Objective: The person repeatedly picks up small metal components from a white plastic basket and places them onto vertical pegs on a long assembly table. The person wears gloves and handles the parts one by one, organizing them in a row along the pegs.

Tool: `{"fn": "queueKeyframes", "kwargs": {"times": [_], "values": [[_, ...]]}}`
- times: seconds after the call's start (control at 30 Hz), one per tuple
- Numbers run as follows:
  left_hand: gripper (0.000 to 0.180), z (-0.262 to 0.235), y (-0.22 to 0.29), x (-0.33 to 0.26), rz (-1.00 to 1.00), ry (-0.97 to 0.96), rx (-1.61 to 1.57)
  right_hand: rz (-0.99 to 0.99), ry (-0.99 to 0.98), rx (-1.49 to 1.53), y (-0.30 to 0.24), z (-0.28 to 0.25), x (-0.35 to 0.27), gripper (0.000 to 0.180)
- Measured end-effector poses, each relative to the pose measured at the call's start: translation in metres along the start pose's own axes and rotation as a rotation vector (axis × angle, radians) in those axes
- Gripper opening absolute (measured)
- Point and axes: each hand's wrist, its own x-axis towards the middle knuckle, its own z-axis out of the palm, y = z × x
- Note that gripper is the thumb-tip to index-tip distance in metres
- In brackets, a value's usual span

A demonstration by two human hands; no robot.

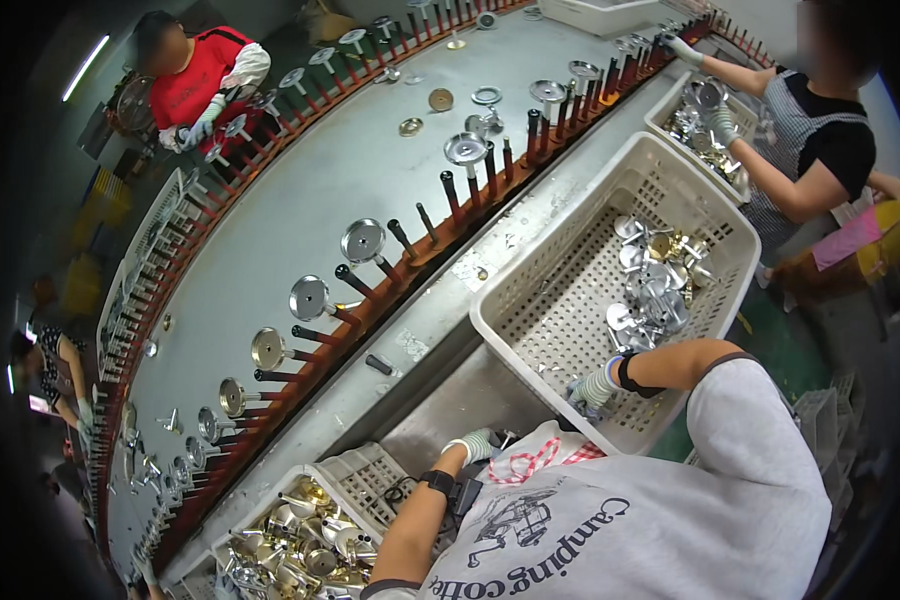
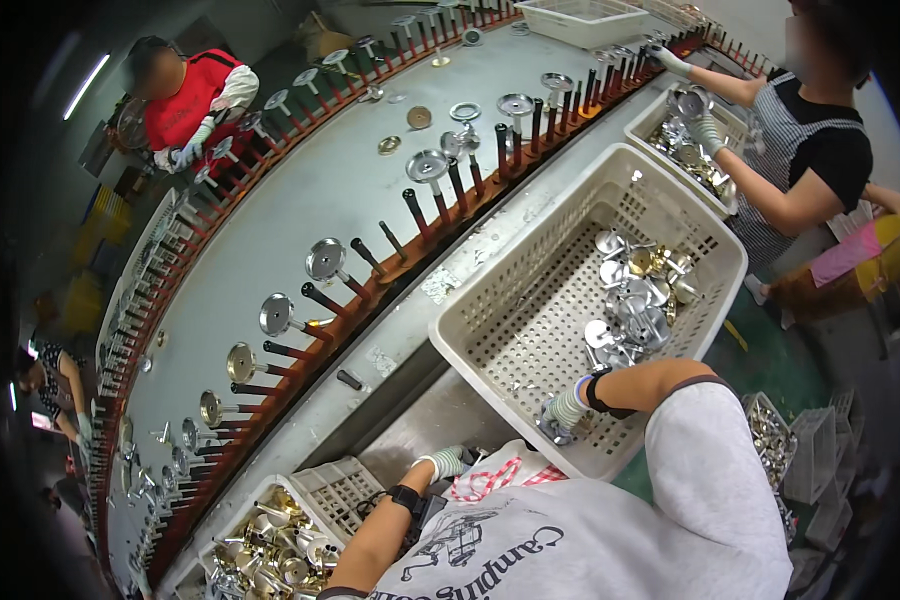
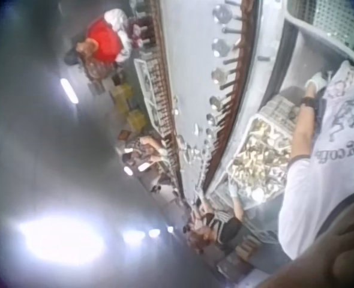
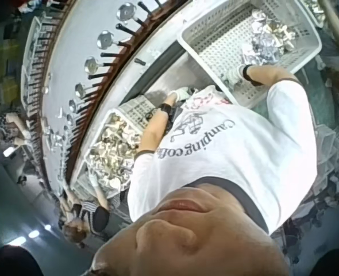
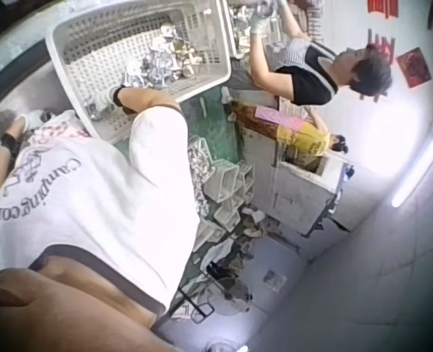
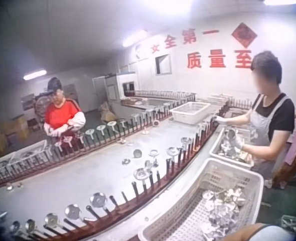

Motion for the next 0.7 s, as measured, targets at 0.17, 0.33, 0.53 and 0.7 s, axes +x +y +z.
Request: {"fn": "queueKeyframes", "kwargs": {"times": [0.17,0.33,0.53,0.7], "values": [[0.039,-0.067,0.077,-0.084,0.049,-0.032,-0.259,-0.025,-0.161,0.050,-0.019,-0.016,-0.016,0.042],[0.043,-0.147,0.165,-0.151,0.452,0.324,-0.632,0.005,-0.067,0.133,-0.003,0.004,-0.017,0.043],[0.048,-0.250,0.170,-0.127,0.663,1.257,-0.660,0.146,0.199,0.166,-0.057,-0.077,-0.074,0.032],[0.053,-0.309,0.109,-0.071,0.131,1.744,-0.114,-0.069,0.797,0.476,-0.149,-0.147,-0.159,0.025]]}}
